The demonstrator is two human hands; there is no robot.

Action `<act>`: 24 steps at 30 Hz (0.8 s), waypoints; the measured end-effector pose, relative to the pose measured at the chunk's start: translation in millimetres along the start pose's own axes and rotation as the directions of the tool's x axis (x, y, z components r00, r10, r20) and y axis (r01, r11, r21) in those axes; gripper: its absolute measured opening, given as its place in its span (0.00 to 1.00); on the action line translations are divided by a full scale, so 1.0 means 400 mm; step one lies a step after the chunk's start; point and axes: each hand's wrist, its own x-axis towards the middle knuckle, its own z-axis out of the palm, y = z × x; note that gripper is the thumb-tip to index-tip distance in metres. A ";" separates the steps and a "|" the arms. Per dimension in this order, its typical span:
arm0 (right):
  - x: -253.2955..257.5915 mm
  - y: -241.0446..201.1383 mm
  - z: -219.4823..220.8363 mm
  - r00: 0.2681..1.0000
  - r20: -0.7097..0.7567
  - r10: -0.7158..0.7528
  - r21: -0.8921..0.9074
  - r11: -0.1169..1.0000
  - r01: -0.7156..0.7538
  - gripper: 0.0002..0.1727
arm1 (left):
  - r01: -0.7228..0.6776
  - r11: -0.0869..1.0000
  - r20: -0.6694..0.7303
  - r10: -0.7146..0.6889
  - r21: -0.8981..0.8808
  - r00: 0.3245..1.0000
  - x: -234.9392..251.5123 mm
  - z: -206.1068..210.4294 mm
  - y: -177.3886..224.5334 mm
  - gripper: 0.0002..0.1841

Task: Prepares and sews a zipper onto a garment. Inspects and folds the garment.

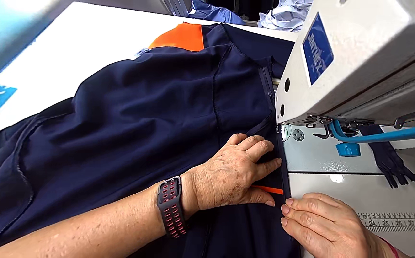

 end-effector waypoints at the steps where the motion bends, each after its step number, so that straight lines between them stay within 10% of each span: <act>1: 0.006 0.011 0.001 1.000 -0.005 -0.007 0.003 1.000 0.007 0.12 | -0.008 1.000 0.002 0.008 -0.009 1.000 0.006 -0.002 -0.014 0.34; 15: 0.078 0.127 0.014 0.999 -0.037 0.007 -0.051 0.999 -0.009 0.13 | -0.252 0.967 -0.008 0.252 -0.033 0.968 0.095 -0.018 -0.197 0.18; 24: 0.060 0.083 0.020 1.000 -0.030 -0.002 -0.193 0.981 -0.004 0.13 | -0.130 0.979 0.022 0.128 0.154 0.991 0.052 -0.034 0.016 0.18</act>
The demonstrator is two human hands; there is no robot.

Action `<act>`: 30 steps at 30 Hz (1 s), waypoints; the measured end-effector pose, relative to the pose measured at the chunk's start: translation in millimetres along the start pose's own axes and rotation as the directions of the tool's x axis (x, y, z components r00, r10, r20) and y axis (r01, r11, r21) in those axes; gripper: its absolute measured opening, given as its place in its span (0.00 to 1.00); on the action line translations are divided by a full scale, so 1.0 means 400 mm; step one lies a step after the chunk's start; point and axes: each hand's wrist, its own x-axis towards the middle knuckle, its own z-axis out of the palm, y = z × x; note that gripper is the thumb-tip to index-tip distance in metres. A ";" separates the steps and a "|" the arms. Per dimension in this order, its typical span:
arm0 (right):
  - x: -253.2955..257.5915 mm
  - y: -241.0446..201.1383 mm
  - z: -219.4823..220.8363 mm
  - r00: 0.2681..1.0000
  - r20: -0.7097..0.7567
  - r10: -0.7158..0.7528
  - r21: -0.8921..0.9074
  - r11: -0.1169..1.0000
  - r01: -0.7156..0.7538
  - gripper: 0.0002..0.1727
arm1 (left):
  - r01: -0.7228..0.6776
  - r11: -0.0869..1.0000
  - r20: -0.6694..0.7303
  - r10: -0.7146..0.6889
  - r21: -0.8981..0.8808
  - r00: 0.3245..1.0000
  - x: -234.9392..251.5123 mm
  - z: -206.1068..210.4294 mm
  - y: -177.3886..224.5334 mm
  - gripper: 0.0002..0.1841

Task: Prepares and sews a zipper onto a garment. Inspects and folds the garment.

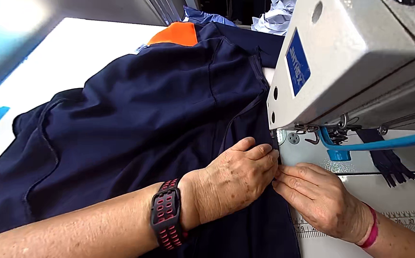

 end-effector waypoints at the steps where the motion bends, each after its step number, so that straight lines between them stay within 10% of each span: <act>1: 0.002 -0.001 0.000 1.000 0.002 -0.003 0.003 1.000 0.003 0.13 | 0.062 0.998 0.020 -0.062 -0.003 0.998 0.001 -0.001 0.019 0.18; 8: 0.008 -0.003 -0.005 1.000 0.018 -0.011 -0.009 1.000 0.011 0.14 | 0.303 0.953 -0.017 -0.303 -0.003 0.953 -0.029 0.033 0.101 0.22; 30: -0.078 -0.097 -0.034 0.998 0.023 -0.052 0.114 0.992 0.049 0.11 | 0.177 0.961 0.053 -0.169 -0.213 0.984 -0.064 0.013 0.073 0.21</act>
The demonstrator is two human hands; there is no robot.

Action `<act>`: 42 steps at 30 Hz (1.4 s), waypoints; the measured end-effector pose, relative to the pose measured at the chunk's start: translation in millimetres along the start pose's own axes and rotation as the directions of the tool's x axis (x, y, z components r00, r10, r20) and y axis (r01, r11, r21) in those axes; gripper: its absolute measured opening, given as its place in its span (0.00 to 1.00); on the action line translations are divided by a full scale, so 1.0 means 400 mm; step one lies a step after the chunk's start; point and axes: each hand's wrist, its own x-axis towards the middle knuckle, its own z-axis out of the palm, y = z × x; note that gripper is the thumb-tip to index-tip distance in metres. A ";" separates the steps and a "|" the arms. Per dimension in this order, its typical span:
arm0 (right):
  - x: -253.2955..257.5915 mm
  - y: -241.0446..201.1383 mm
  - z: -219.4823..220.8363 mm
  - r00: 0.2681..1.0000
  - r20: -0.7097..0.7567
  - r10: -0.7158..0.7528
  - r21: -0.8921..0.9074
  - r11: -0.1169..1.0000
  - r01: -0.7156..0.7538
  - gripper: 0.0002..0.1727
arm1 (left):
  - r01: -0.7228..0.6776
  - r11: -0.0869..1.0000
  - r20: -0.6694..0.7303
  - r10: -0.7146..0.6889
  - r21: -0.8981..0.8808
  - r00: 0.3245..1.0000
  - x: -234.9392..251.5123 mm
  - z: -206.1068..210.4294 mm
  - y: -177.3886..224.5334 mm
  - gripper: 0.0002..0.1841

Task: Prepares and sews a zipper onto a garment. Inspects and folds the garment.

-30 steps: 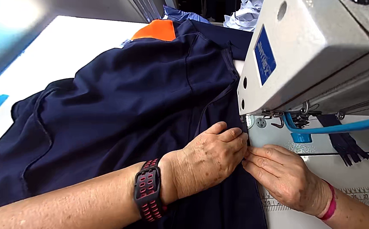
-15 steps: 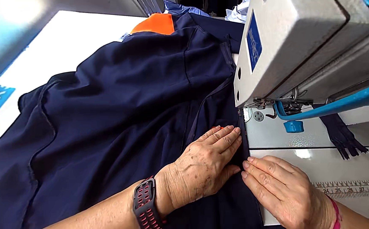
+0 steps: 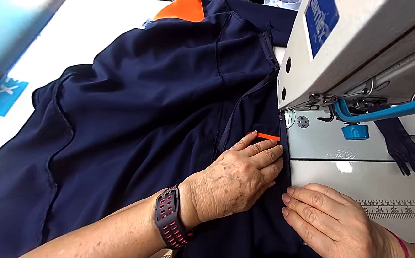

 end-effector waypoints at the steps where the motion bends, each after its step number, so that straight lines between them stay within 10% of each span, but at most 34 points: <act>1: -0.001 0.000 -0.001 1.000 0.001 0.001 0.004 1.000 -0.001 0.11 | -0.008 1.000 0.002 0.008 -0.010 1.000 -0.001 -0.001 -0.001 0.20; 42: 0.106 0.117 -0.031 0.979 0.187 0.083 0.009 0.996 -0.087 0.15 | -0.098 0.992 -0.013 0.097 -0.084 0.995 0.054 -0.019 -0.126 0.17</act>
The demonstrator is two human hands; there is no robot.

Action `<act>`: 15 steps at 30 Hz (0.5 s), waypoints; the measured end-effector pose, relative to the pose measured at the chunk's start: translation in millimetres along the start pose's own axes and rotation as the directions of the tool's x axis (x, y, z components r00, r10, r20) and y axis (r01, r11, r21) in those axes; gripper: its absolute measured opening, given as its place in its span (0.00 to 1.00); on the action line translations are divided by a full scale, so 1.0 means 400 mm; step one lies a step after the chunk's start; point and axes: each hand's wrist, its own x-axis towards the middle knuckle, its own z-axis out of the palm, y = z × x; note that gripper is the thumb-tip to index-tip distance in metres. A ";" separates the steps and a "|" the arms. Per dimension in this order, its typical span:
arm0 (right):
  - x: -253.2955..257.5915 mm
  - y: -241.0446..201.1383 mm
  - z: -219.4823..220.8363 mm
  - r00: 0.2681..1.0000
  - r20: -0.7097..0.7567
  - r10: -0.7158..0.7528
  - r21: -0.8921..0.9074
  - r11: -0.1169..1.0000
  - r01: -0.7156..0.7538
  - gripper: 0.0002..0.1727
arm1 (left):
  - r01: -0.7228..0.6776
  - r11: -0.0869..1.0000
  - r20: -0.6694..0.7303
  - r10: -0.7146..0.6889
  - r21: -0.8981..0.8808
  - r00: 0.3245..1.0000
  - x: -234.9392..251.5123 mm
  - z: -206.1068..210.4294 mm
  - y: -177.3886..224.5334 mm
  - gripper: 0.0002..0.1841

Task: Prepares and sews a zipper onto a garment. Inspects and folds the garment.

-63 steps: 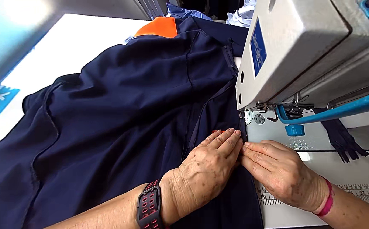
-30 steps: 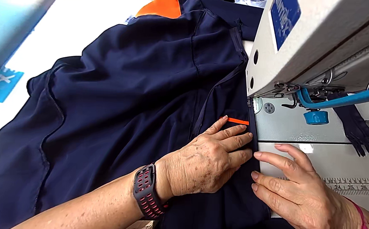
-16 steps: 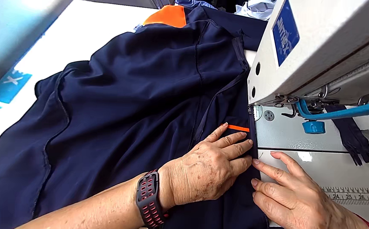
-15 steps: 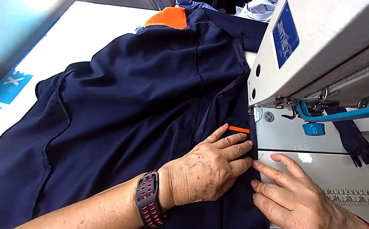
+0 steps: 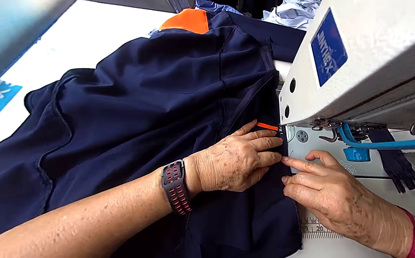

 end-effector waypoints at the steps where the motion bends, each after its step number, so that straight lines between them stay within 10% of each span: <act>1: 0.007 0.012 -0.001 1.000 0.004 0.003 0.008 1.000 -0.003 0.15 | -0.002 1.000 -0.011 0.002 0.004 1.000 0.006 -0.003 -0.012 0.17; 15: 0.050 0.082 0.003 0.999 -0.042 -0.019 0.007 1.000 0.019 0.14 | -0.124 0.992 -0.065 0.126 0.023 0.990 0.042 -0.026 -0.109 0.18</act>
